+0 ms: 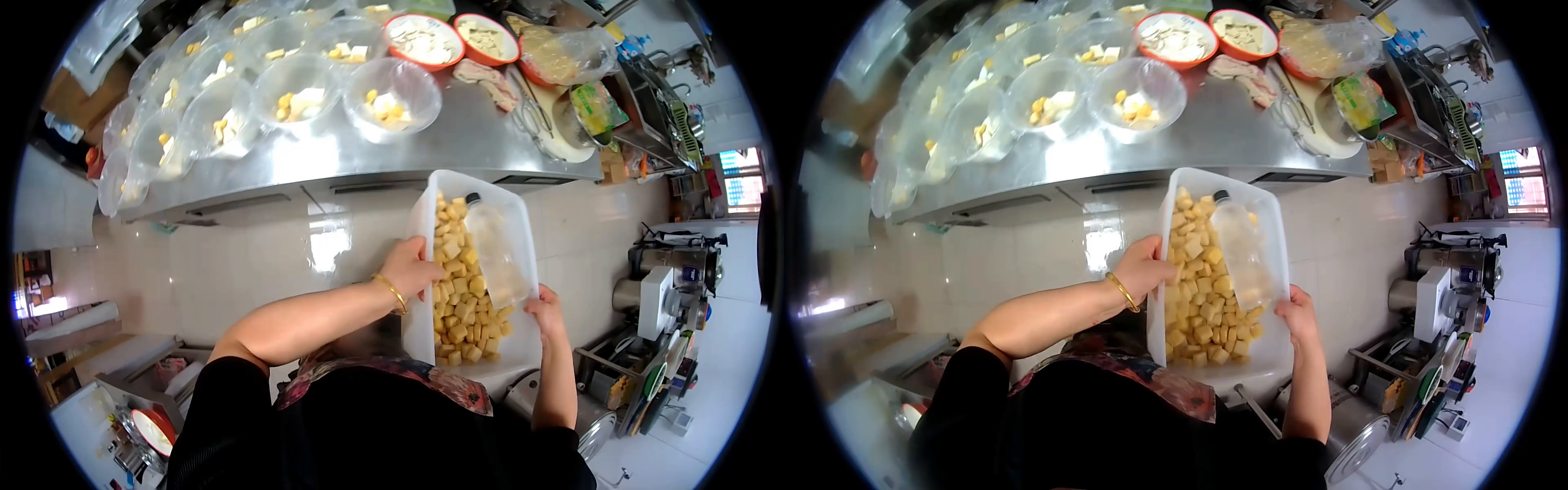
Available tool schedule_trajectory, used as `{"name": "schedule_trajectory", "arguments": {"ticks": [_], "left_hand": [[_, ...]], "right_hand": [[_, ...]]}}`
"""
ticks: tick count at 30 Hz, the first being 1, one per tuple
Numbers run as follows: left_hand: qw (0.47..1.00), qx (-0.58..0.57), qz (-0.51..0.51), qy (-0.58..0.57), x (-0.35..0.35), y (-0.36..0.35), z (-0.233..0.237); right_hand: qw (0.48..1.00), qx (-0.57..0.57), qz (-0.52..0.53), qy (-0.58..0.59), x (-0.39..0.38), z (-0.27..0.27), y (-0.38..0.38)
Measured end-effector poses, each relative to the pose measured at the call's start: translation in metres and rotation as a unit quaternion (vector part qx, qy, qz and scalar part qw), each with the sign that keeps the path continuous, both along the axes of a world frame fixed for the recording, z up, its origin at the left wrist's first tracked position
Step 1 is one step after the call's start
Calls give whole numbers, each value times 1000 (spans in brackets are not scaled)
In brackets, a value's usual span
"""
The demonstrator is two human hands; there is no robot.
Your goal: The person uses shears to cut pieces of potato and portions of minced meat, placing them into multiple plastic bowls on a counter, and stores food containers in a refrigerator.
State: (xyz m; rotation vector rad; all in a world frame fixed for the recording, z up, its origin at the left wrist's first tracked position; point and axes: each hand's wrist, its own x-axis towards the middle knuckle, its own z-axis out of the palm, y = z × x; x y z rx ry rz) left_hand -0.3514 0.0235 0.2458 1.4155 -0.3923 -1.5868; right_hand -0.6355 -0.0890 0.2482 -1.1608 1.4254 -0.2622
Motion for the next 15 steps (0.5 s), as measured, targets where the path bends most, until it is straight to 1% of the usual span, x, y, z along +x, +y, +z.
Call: {"name": "schedule_trajectory", "arguments": {"ticks": [1, 2, 5, 8, 9, 11, 12, 13, 15], "left_hand": [[1000, 19, 15, -4, -2, 14, -15], [998, 26, 47, 18, -1, 27, -23], [985, 66, 139, 71, 3, 74, -39], [961, 17, 257, 97, 8, 116, -52], [948, 28, 307, 80, 6, 132, -65], [934, 15, 355, 37, 6, 164, -98], [926, 7, 376, 14, 7, 177, -109], [910, 13, 414, -4, 10, 187, -109], [874, 24, 484, -41, 16, 203, -108]], "right_hand": [[1000, 12, 16, 11, 0, -8, 4], [999, 9, 44, 22, 6, -16, 4], [988, 19, 143, 51, 42, -45, 1], [960, 44, 266, 73, 92, -72, -2], [949, 50, 301, 75, 116, -76, 3], [917, 21, 394, 52, 139, -115, 6], [903, 29, 426, 32, 155, -124, 11], [888, 37, 458, 12, 171, -133, 15], [865, 115, 488, 18, 200, -180, 5]]}}
